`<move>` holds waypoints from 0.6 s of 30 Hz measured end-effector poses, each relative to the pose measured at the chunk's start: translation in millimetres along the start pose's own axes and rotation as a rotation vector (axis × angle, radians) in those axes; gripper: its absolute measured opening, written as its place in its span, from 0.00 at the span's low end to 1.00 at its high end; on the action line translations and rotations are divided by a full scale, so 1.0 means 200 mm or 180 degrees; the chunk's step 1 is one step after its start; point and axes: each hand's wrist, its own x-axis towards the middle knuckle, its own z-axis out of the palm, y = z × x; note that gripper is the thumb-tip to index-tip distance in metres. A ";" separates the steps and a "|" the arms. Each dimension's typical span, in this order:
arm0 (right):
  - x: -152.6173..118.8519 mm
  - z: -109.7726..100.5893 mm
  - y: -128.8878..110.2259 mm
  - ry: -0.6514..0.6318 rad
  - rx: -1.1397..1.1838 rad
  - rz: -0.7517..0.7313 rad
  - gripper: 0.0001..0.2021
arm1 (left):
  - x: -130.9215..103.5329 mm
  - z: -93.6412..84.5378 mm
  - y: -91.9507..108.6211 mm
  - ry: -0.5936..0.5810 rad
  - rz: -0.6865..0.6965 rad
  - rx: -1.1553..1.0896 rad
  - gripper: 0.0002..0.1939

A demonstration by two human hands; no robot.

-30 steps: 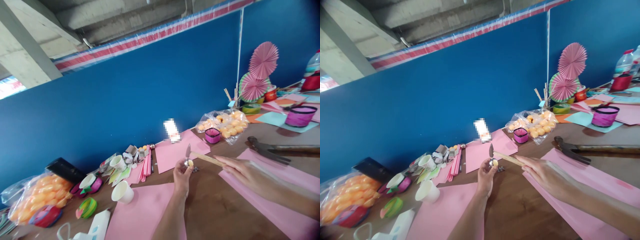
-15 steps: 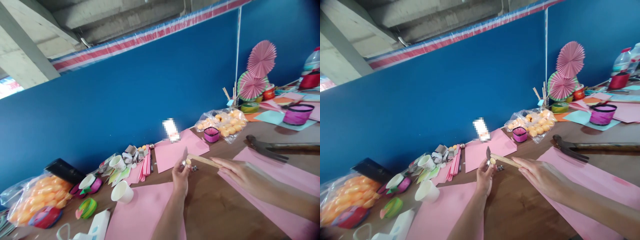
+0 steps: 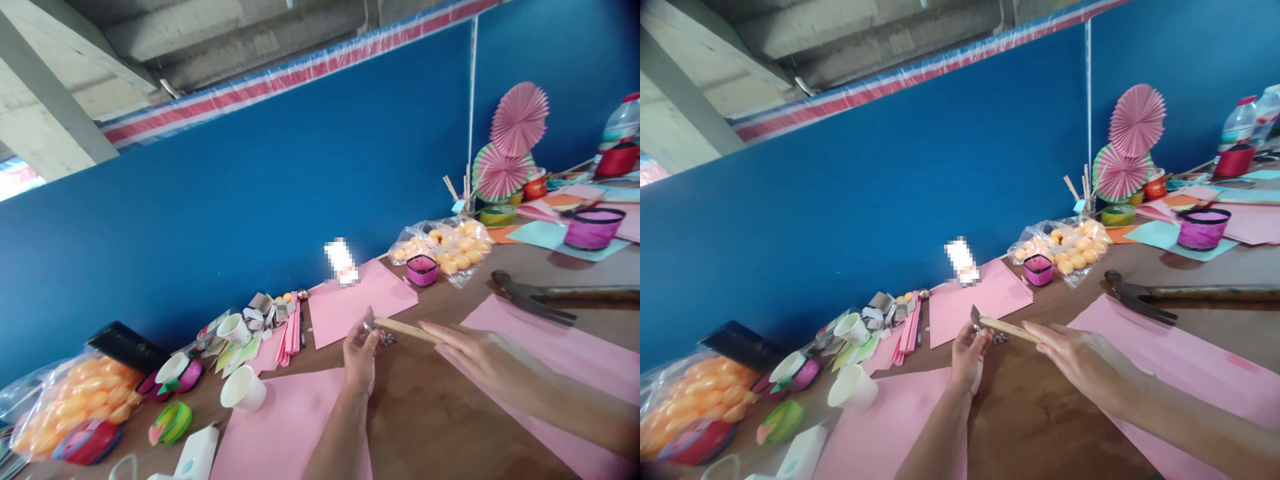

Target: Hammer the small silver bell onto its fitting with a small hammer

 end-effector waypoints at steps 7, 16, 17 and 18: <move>-0.01 -0.02 0.00 -0.0381 0.0430 0.0133 0.20 | 0.00 -0.01 -0.01 0.0045 -0.0010 -0.0337 0.17; -0.02 0.00 0.01 -0.0416 0.0674 0.0406 0.19 | 0.00 -0.02 0.01 -0.0006 -0.0094 -0.0487 0.18; -0.02 0.00 0.01 -0.0453 0.0649 0.0362 0.19 | 0.00 -0.02 0.01 0.0003 -0.0102 -0.0496 0.18; -0.02 0.00 0.01 -0.0474 0.0635 0.0339 0.19 | 0.01 -0.02 0.01 0.0013 -0.0109 -0.0503 0.18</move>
